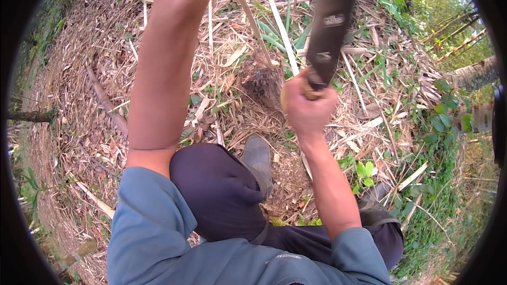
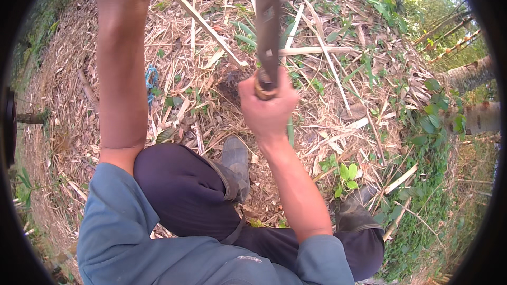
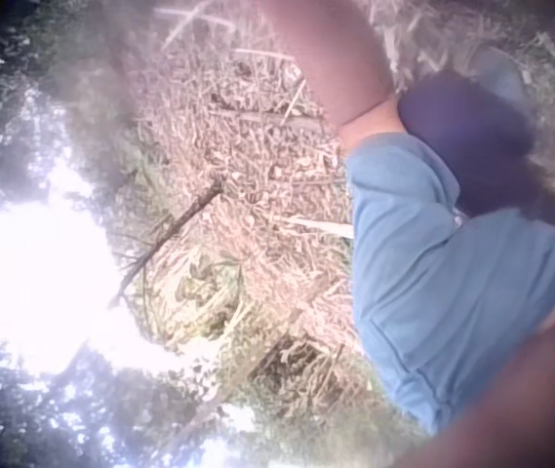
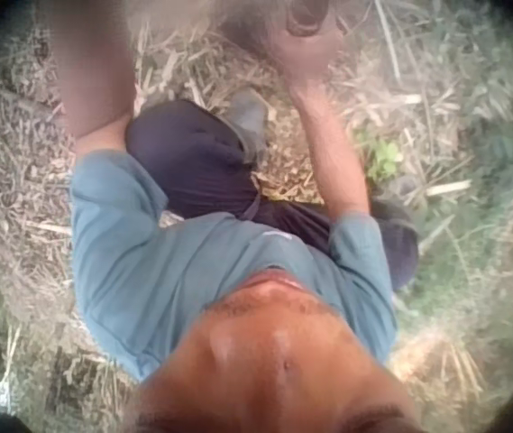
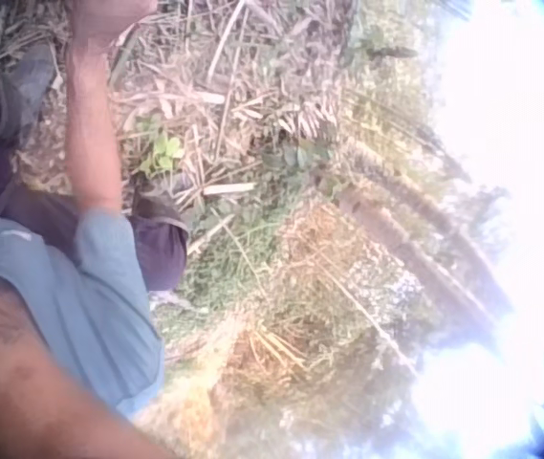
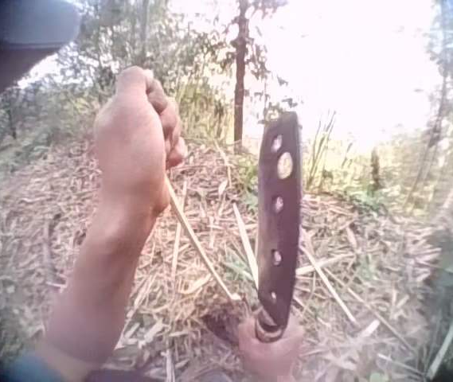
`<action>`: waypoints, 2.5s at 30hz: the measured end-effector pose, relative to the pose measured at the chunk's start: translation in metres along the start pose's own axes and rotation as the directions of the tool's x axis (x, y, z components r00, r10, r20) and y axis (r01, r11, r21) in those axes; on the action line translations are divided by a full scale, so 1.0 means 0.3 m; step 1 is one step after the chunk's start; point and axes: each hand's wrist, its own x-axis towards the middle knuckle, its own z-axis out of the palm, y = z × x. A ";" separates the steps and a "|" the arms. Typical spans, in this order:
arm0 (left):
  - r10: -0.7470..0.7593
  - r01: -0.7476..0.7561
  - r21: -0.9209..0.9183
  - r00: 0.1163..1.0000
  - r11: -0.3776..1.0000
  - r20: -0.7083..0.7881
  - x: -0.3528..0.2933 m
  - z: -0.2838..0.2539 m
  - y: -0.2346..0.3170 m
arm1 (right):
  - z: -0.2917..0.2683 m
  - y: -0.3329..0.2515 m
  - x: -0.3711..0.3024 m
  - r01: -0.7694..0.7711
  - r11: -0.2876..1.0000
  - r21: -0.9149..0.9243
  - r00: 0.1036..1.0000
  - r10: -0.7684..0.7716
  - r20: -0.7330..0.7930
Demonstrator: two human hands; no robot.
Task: The person sits on the ground and uses a machete to split a bamboo stalk into thin strips. They repeatedly strike and peel the bamboo, separating it into smaller pieces and discarding the offcuts.
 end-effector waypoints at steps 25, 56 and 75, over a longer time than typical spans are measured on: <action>-0.127 0.146 -0.344 0.989 0.928 0.078 0.036 -0.011 -0.044 | 0.000 0.388 0.065 -0.271 0.866 -0.420 0.890 0.391 0.234; -0.061 0.309 0.164 0.605 0.937 -0.794 -0.003 -0.452 -0.009 | 0.003 0.359 -0.091 -0.165 0.911 -0.379 0.969 0.222 0.111; 0.202 0.073 0.365 0.725 0.928 -0.658 0.048 -0.563 -0.155 | -0.048 0.256 -0.119 -0.255 0.900 -0.352 0.928 0.331 0.173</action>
